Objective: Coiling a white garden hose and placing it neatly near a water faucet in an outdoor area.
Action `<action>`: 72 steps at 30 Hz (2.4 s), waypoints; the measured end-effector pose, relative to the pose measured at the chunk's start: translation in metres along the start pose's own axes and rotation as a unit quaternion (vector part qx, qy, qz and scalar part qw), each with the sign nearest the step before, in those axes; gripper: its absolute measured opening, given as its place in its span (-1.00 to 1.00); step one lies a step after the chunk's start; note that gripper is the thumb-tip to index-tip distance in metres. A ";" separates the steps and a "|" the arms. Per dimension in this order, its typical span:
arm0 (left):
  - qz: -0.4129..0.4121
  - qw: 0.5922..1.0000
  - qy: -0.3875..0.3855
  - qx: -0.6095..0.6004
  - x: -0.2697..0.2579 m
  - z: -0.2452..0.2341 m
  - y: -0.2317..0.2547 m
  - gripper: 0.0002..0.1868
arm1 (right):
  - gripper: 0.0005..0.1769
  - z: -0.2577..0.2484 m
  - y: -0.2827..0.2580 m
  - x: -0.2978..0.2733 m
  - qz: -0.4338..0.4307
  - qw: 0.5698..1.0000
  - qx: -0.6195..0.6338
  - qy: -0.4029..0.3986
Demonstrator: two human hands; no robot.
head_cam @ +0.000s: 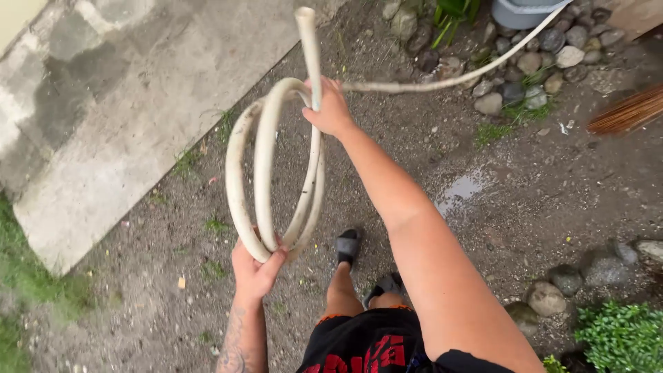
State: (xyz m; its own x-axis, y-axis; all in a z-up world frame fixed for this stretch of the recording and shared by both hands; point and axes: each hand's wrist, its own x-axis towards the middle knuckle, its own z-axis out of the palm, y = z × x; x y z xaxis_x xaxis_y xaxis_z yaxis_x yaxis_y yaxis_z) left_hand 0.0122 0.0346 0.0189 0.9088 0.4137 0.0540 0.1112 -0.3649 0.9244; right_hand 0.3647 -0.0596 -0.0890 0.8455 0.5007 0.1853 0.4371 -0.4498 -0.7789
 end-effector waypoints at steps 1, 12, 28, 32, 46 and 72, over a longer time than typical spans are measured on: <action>0.030 0.999 -0.003 0.014 0.010 -0.004 -0.004 -0.78 | -0.29 -0.006 0.004 0.000 0.030 0.999 0.041 0.010; 0.246 0.957 -0.134 0.077 0.224 0.059 0.018 -0.63 | -0.68 -0.205 0.090 -0.083 0.027 0.946 -0.038 0.321; 0.486 0.745 -0.455 0.045 0.111 0.431 0.159 -0.61 | -0.82 -0.513 0.216 -0.226 -0.009 0.736 0.310 0.602; 0.533 0.697 -0.476 -0.050 0.076 0.515 0.150 -0.53 | -0.80 -0.570 0.237 -0.225 -0.031 0.859 0.275 0.431; 0.680 0.504 -0.400 0.352 0.191 0.730 0.141 -0.64 | -0.89 -0.712 0.175 -0.229 -0.305 0.836 -0.453 0.064; 0.650 0.223 -0.151 0.710 0.529 0.895 0.145 -0.41 | -0.56 -0.702 0.379 -0.040 -0.116 0.343 -0.749 -0.554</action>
State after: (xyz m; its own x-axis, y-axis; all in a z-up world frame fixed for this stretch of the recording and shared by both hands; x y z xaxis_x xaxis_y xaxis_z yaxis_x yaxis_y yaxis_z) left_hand 0.8694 -0.5459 -0.1561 0.5062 -0.8093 -0.2980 -0.5049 0.0021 -0.8632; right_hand 0.7123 -0.7688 0.0286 0.4616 0.2512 -0.8508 0.8222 0.2388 0.5166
